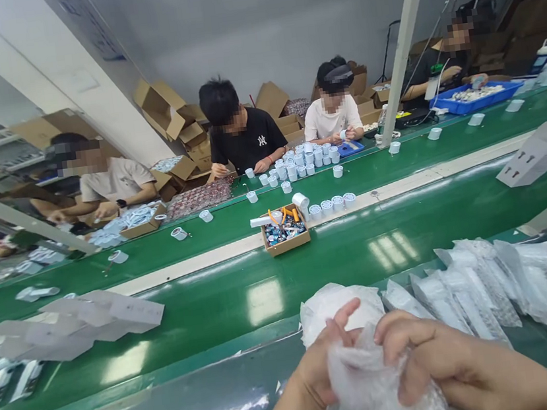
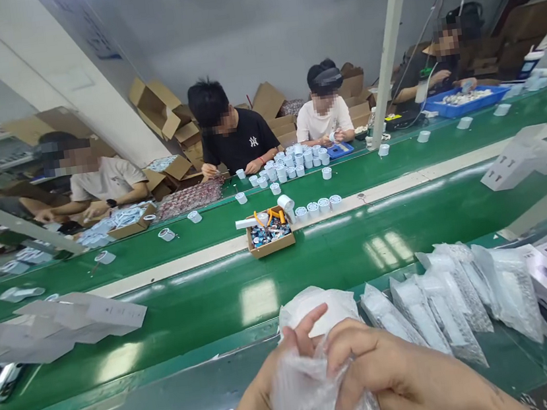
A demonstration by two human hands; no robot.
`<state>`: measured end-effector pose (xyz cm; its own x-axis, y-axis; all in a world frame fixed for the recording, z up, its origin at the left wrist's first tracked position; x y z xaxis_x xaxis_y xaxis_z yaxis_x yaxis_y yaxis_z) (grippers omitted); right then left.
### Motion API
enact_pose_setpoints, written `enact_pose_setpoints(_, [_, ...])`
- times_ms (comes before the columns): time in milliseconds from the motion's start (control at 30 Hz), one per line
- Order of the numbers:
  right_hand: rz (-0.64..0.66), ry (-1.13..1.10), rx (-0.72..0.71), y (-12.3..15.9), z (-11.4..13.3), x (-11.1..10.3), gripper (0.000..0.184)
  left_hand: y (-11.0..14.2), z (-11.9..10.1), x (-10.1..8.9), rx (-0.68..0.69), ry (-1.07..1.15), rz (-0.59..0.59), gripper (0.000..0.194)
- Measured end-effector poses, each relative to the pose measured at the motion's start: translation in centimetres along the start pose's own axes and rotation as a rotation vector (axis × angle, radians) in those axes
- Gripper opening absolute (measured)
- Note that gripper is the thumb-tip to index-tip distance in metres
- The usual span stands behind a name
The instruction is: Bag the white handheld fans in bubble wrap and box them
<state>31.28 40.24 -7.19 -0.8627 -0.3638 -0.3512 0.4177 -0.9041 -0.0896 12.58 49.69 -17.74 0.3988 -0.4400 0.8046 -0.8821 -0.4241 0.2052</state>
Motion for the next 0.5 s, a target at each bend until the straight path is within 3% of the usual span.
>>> enact_pose_setpoints(67, [0.0,0.031,0.002,0.2,0.1,0.1,0.033,0.3,0.2,-0.1,0.026,0.002,0.12,0.104])
enact_pose_setpoints(133, [-0.036,0.079,0.015,0.6,0.0,0.0,0.031,1.1,-0.2,-0.4,0.067,0.012,0.113,0.099])
enact_pose_setpoints(233, [-0.058,0.167,0.044,1.2,-0.4,-0.3,0.032,1.9,-1.2,-0.3,0.054,-0.107,-0.02,0.074])
enact_pose_setpoints(333, [-0.033,0.253,0.063,1.4,-0.6,0.0,0.036,1.8,-2.5,0.7,0.039,-0.341,-0.067,0.047])
enact_pose_setpoints(400, [0.004,0.314,0.06,1.1,-0.3,0.4,0.037,1.5,-3.3,1.2,0.157,-0.426,-0.132,0.039])
enact_pose_setpoints(500, [0.129,0.391,0.067,0.5,0.7,1.0,0.045,1.3,-4.8,0.8,0.388,-0.332,-0.361,0.041])
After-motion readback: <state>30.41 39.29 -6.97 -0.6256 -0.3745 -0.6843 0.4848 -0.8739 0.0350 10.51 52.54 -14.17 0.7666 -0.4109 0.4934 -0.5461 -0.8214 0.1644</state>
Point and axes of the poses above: each hand's wrist, its own y-axis away from the middle knuckle, its own x-axis out of the palm, z = x × y, the point moved 1 cm from there along -y, towards the middle knuckle, and after that the axes turned 8 degrees about x, right-handed, at the moved point
